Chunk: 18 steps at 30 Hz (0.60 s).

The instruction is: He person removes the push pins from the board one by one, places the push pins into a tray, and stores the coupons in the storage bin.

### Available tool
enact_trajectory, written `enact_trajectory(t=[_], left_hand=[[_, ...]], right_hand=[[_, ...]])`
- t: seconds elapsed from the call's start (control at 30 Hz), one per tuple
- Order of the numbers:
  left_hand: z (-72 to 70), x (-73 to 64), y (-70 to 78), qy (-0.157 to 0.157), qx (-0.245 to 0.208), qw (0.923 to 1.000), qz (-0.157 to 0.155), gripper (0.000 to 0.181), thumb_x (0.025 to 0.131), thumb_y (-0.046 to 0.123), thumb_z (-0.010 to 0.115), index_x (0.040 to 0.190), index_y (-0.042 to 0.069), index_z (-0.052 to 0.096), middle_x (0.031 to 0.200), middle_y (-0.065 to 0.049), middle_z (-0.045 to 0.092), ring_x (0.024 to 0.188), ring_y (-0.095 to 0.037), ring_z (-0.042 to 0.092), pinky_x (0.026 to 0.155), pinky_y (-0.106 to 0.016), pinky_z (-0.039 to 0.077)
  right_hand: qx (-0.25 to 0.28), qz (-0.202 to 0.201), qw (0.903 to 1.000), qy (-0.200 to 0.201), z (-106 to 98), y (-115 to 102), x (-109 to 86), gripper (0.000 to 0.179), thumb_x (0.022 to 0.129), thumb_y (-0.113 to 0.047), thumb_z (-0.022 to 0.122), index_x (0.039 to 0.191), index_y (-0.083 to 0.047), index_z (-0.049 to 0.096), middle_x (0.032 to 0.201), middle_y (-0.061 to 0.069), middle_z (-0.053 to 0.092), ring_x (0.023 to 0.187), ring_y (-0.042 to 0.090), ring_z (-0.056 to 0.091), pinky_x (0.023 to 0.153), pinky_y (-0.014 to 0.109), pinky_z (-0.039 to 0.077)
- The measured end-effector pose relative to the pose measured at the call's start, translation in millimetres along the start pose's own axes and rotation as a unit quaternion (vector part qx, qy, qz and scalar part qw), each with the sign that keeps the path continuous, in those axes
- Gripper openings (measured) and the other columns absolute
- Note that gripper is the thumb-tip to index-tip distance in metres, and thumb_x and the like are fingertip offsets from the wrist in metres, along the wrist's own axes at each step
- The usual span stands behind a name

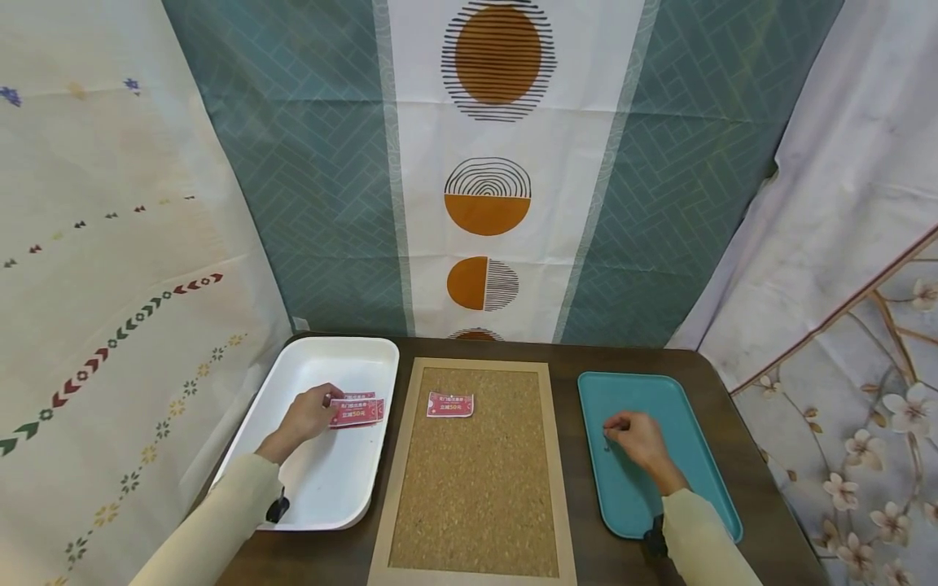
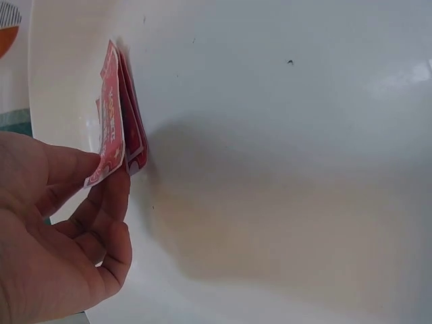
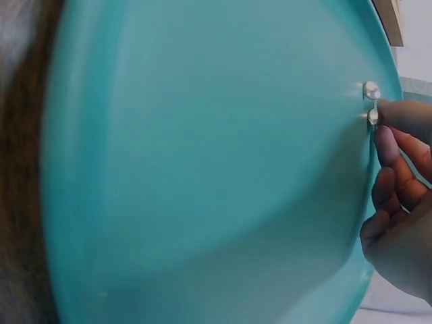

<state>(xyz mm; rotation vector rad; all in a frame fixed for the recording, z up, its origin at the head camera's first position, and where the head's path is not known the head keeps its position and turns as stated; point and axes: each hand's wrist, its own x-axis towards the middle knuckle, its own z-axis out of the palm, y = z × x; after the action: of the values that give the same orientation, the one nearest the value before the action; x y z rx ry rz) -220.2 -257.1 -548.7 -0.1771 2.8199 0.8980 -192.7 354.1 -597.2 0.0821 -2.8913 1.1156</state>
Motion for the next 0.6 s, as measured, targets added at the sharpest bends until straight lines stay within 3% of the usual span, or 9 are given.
enact_trajectory(t=[0.13, 0.33, 0.6], left_hand=[[0.5, 0.4, -0.2, 0.006, 0.005, 1.0, -0.004, 0.034, 0.1, 0.007, 0.065, 0.132, -0.001, 0.065, 0.12, -0.023, 0.068, 0.101, -0.031, 0.066, 0.078, -0.039, 0.057], [1.0, -1.6, 4.8, 0.038, 0.018, 0.9989, 0.02, 0.032, 0.099, 0.01, 0.066, 0.129, -0.002, 0.067, 0.121, -0.025, 0.059, 0.101, -0.032, 0.061, 0.078, -0.04, 0.056], [3.2, -3.6, 23.0, 0.063, -0.002, 0.9967, 0.051, 0.027, 0.099, 0.012, 0.067, 0.123, 0.001, 0.071, 0.113, -0.02, 0.062, 0.099, -0.031, 0.061, 0.085, -0.047, 0.053]], right_hand=[[-0.017, -0.006, 0.9997, 0.019, -1, -2, 2.0, 0.01, 0.09, -0.009, 0.081, 0.097, -0.002, 0.079, 0.082, 0.005, 0.073, 0.071, 0.009, 0.058, 0.06, 0.027, 0.046], [-0.031, -0.024, 0.9984, 0.04, 1, -17, 6.1, 0.014, 0.089, -0.012, 0.082, 0.1, -0.003, 0.079, 0.082, 0.003, 0.068, 0.071, 0.011, 0.057, 0.061, 0.029, 0.045], [-0.008, -0.039, 0.9988, 0.03, 16, -35, 11.2, 0.013, 0.093, -0.013, 0.08, 0.102, -0.003, 0.079, 0.081, 0.003, 0.069, 0.068, 0.009, 0.055, 0.058, 0.028, 0.045]])
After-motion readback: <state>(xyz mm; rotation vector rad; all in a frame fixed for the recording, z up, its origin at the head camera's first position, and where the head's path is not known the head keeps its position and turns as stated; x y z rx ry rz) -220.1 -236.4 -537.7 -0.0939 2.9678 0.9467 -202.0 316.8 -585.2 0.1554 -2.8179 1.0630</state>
